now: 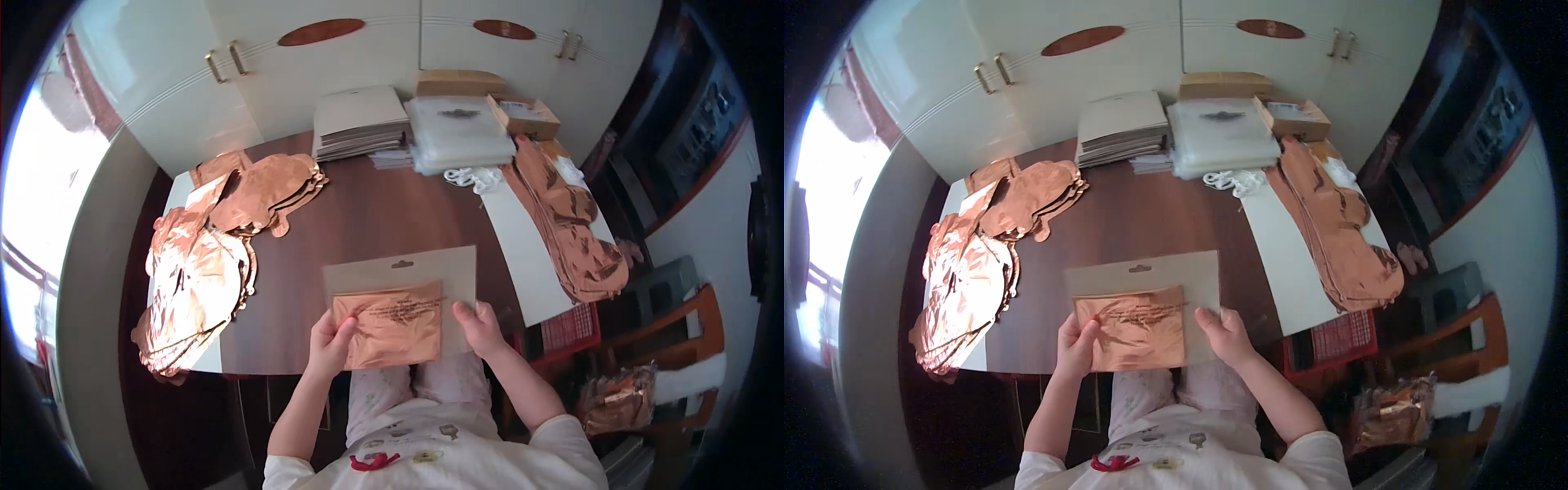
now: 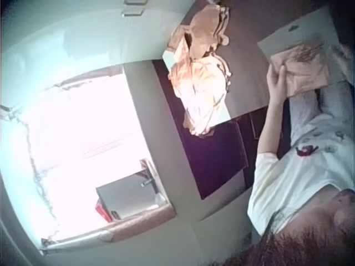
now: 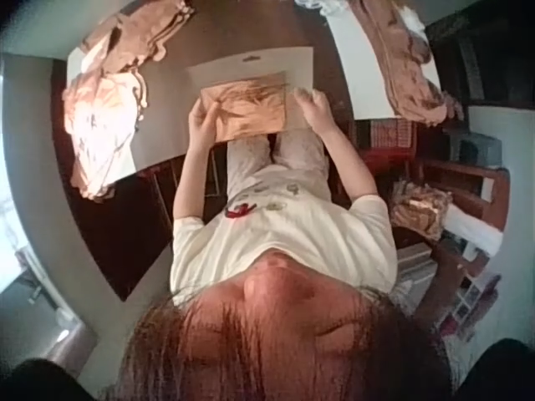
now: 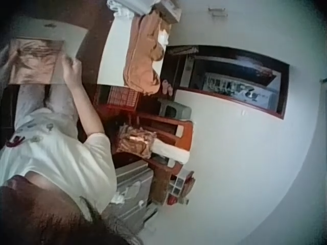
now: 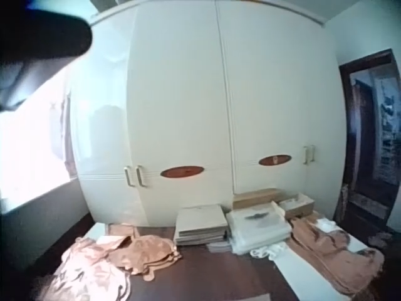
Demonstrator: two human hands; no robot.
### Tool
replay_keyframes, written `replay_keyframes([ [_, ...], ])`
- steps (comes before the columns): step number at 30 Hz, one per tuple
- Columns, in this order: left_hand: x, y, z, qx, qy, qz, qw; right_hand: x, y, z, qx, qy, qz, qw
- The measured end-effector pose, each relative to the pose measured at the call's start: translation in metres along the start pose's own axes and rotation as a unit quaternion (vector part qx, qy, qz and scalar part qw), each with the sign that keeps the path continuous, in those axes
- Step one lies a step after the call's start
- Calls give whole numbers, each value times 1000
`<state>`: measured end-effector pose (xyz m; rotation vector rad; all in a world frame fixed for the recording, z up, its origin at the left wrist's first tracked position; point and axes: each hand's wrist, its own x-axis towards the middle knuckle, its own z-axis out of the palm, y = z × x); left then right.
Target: Packaging a foil balloon into a plastic sleeve with a cardboard backing.
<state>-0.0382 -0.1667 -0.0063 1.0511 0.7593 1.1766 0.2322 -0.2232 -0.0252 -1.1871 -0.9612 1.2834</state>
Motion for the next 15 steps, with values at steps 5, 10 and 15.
replay_keyframes([
  [5, -23, 2, 7, 301, -42, 88, 948, -45, -15, -17, -121, 99, -21, 988],
  [10, -53, -24, 48, 392, -167, 383, 820, -130, -10, -44, -71, 167, 10, 983],
  [15, -58, -44, 94, 421, -366, 422, 715, -206, 22, -37, 150, 140, 158, 966],
])
